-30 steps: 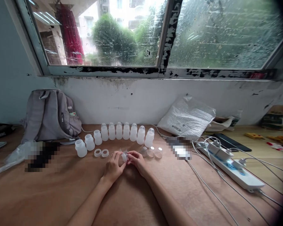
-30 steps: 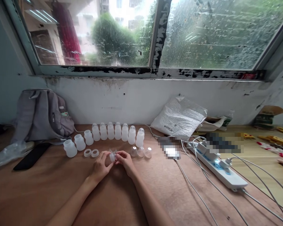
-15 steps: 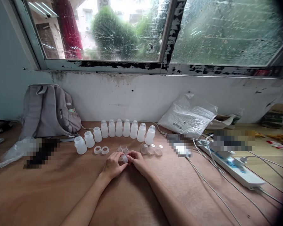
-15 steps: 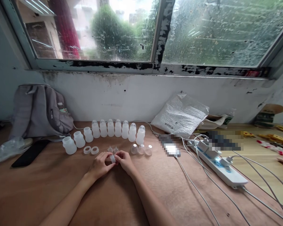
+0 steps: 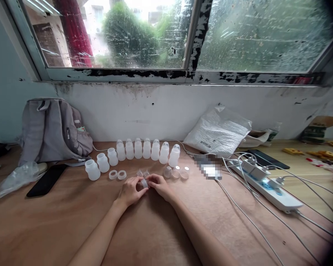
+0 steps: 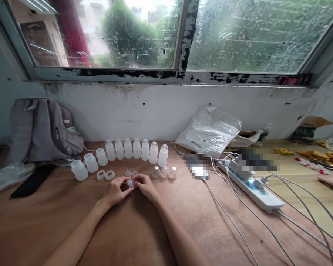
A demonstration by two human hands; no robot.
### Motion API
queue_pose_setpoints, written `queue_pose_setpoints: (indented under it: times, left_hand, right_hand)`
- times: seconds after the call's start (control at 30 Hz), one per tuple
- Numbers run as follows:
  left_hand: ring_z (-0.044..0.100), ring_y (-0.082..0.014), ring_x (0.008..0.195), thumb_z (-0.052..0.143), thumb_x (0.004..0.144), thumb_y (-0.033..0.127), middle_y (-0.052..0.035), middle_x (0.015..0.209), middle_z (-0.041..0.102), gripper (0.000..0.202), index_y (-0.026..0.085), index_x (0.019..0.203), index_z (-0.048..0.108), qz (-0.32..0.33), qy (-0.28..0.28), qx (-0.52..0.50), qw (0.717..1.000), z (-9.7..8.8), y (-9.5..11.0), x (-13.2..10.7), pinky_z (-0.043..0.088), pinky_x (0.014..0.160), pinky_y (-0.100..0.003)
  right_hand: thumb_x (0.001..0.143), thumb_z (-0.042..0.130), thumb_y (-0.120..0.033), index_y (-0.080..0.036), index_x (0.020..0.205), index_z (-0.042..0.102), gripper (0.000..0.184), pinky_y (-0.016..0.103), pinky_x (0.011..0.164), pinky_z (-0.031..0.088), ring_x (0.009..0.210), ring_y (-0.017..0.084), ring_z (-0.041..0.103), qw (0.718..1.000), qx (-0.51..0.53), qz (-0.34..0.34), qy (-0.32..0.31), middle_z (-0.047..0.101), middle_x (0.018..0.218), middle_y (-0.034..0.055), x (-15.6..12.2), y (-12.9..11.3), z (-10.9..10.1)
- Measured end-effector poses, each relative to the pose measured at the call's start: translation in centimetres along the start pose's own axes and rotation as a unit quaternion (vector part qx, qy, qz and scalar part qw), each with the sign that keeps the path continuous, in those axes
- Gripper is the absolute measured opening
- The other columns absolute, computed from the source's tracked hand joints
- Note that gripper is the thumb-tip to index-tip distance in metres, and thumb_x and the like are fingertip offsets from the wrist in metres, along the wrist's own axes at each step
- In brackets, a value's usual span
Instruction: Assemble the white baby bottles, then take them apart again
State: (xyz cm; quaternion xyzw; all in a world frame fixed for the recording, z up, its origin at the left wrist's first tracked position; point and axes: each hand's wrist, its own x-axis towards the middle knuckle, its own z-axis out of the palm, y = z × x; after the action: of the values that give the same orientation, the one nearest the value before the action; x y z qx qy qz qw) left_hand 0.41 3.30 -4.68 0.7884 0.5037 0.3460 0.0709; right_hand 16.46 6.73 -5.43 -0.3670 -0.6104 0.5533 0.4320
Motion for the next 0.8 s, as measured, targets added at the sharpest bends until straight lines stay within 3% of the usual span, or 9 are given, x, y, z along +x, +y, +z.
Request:
queue_pose_setpoints:
  times: [0.23,0.37,0.47,0.57,0.8]
  left_hand:
    - [0.056,-0.0205,0.082,0.057,0.069,0.031,-0.0047,0.088,0.058,0.029,0.021,0.095,0.049,-0.008,0.030,0.022,0.999,-0.4,-0.7,0.2,0.046,0.076,-0.035]
    - [0.054,-0.0224,0.091,0.054,0.070,0.025,-0.0058,0.096,0.057,0.033,0.022,0.103,0.046,0.000,0.064,0.074,0.995,-0.9,-1.6,0.4,0.041,0.084,-0.038]
    - [0.052,-0.0237,0.097,0.053,0.071,0.023,-0.0065,0.098,0.058,0.030,0.021,0.101,0.046,-0.006,0.089,0.116,0.989,-0.7,-2.6,0.5,0.033,0.094,-0.043]
    - [0.049,-0.0253,0.106,0.052,0.072,0.022,-0.0083,0.101,0.059,0.029,0.019,0.099,0.045,-0.030,0.106,0.134,0.985,-0.1,-3.7,0.4,0.025,0.099,-0.047]
    - [0.042,-0.0300,0.115,0.051,0.075,0.028,-0.0119,0.108,0.059,0.029,0.018,0.102,0.048,-0.086,0.099,0.176,0.976,0.4,-4.7,0.2,0.021,0.098,-0.054]
  right_hand:
    - [0.071,0.055,-0.027,-0.020,0.087,0.053,0.018,0.027,0.062,0.044,0.070,0.015,0.053,0.988,-0.012,-0.067,0.140,0.058,0.077,0.0019,-0.2,-0.5,0.4]
    - [0.073,0.051,-0.024,-0.020,0.090,0.050,0.017,0.031,0.068,0.044,0.074,0.018,0.053,0.953,-0.173,-0.111,0.224,0.056,0.081,0.0048,-0.2,-0.1,-0.3]
    - [0.074,0.045,-0.016,-0.019,0.092,0.050,0.020,0.035,0.075,0.042,0.082,0.021,0.050,0.913,-0.306,-0.151,0.224,0.055,0.088,0.0076,-0.1,0.7,-0.8]
    - [0.072,0.039,-0.010,-0.017,0.094,0.050,0.025,0.036,0.077,0.042,0.086,0.022,0.049,0.892,-0.372,-0.159,0.202,0.055,0.090,0.0093,0.1,1.5,-1.0]
    - [0.070,0.042,-0.011,-0.017,0.096,0.050,0.028,0.036,0.074,0.044,0.081,0.020,0.053,0.900,-0.364,-0.124,0.204,0.057,0.089,0.0082,0.7,2.5,-1.4]
